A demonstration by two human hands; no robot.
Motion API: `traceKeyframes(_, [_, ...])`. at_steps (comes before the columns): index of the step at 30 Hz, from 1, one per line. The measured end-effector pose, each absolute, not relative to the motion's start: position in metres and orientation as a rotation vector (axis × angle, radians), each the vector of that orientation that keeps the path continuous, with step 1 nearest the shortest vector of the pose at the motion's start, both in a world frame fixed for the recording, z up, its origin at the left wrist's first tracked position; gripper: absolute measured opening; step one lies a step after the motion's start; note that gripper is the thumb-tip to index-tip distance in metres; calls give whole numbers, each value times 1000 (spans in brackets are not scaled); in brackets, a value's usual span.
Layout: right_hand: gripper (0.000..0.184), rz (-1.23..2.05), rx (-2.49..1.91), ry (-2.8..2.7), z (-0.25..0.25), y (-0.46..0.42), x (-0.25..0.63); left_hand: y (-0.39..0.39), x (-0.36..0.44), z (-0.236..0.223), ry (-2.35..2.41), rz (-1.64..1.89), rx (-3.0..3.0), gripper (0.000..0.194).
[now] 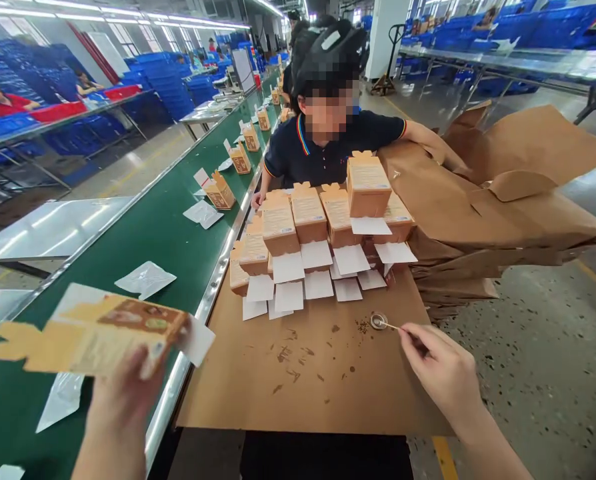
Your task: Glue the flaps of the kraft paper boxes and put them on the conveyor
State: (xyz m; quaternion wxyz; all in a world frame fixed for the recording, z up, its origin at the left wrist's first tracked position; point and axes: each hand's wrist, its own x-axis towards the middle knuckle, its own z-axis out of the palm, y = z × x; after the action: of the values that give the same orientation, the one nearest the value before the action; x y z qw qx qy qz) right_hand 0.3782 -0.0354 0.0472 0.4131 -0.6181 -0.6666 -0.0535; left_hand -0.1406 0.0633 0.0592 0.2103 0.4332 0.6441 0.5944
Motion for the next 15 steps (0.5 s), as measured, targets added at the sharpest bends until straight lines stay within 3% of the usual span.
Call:
traceKeyframes(3, [41,-66,-1548,-1783,34,-21,383,6,-89,18,1665,1429,918,97])
traceKeyframes(7, [36,-74,-1537,-1746,32,-27,387,-9,-33,-24,1542,1296,805,91])
traceKeyframes(11, [19,48,-1400,-1591,39,-43,354,5,-14,-28,1545,1193,993,82])
traceKeyframes(15, [19,408,-1212,-1624,37,-51,293,13,-12,-19,1526,1160,1098,82])
